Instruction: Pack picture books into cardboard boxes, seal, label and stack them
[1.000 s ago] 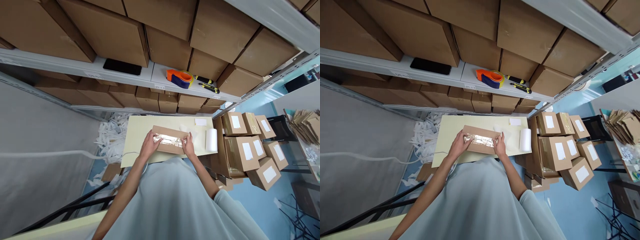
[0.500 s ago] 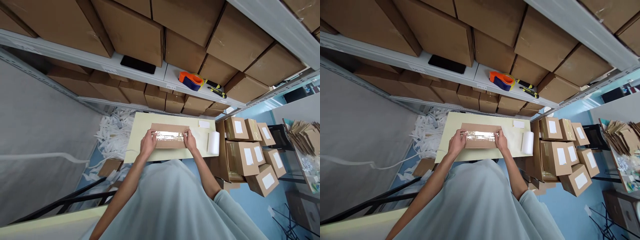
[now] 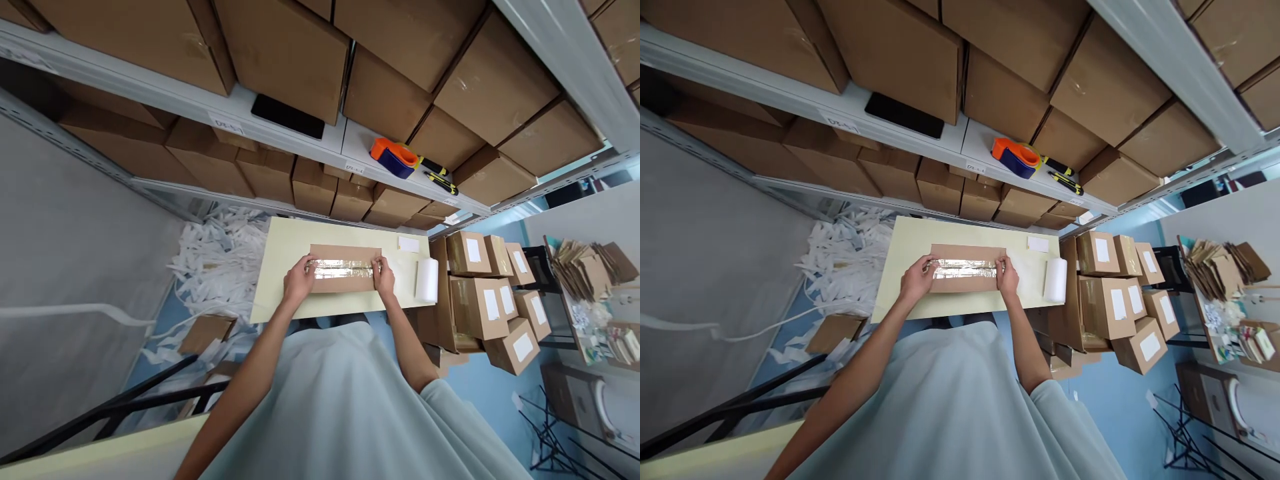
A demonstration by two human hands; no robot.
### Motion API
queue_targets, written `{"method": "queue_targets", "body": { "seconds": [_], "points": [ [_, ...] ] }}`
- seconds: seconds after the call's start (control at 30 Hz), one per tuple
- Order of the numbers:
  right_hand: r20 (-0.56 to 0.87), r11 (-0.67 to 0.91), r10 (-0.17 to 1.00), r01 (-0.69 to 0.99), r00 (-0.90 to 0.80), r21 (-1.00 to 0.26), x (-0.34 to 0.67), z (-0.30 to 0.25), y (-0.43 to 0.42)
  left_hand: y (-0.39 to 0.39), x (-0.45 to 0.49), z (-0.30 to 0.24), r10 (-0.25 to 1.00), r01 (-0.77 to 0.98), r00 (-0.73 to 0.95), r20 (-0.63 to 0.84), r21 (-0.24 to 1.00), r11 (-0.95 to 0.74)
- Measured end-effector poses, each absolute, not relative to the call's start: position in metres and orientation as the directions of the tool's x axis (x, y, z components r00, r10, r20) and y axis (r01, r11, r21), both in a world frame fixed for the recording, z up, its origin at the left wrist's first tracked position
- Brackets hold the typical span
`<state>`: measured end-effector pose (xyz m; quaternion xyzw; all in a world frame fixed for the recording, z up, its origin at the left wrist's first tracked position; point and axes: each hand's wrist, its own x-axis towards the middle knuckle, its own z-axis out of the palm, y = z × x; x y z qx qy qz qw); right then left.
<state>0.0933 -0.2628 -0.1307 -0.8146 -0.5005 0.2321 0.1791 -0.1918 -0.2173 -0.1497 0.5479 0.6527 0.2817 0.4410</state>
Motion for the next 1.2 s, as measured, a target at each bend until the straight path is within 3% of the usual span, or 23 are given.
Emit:
{"method": "queue_targets", "body": {
  "seconds": [0.13, 0.23, 0.3, 0.4, 0.5, 0.6, 0.77, 0.83, 0.93, 1.03, 1.2],
  "points": [
    [-0.198, -0.454, 0.889, 0.743, 0.412, -0.492, 0.087, -0.130, -0.264, -0.212, -0.203, -0.164, 0.962, 0.194, 0.029, -0.273, 0.945, 0.262],
    [-0.163, -0.437, 0.897, 0.765, 0.411, -0.473, 0.084, -0.134, -0.265, -0.208, -0.205, -0.170, 0.957, 0.118, -0.036, -0.289, 0.949, 0.291],
    [-0.109, -0.396, 0.914, 0.798, 0.392, -0.453, 0.082, -0.138, -0.263, -0.208, -0.202, -0.169, 0.957, 0.162, -0.111, -0.268, 0.945, 0.283],
    [-0.052, -0.341, 0.936, 0.863, 0.348, -0.373, 0.079, -0.148, -0.262, -0.215, -0.196, -0.162, 0.977, 0.366, -0.189, -0.095, 0.917, 0.160],
    [-0.048, -0.318, 0.947, 0.904, 0.317, -0.287, 0.076, -0.154, -0.265, -0.220, -0.196, -0.154, 0.992, 0.571, -0.108, 0.071, 0.821, 0.004],
    [0.020, -0.245, 0.966, 0.933, 0.259, -0.263, 0.079, -0.143, -0.255, -0.208, -0.201, -0.145, 0.993, 0.669, -0.010, 0.116, 0.739, -0.079],
    [0.421, -0.011, 0.901, 0.976, 0.105, -0.219, 0.107, -0.043, -0.163, -0.133, -0.179, -0.085, 0.940, 0.662, 0.151, 0.306, 0.675, -0.326],
    [0.496, 0.048, 0.867, 0.983, 0.046, -0.175, 0.118, 0.011, -0.107, -0.093, -0.152, -0.040, 0.904, 0.616, 0.217, 0.368, 0.667, -0.419],
    [0.413, 0.067, 0.911, 0.993, -0.020, -0.098, 0.123, 0.071, -0.030, -0.038, -0.102, 0.030, 0.850, 0.568, 0.255, 0.461, 0.640, -0.517],
    [0.138, -0.011, 0.990, 0.999, 0.016, -0.038, 0.118, 0.093, 0.019, -0.002, -0.061, 0.079, 0.820, 0.560, 0.311, 0.481, 0.604, -0.567],
    [-0.019, -0.069, 0.998, 0.996, 0.068, -0.048, 0.118, 0.081, 0.053, 0.006, -0.038, 0.075, 0.825, 0.564, 0.359, 0.436, 0.603, -0.564]
  ]
}}
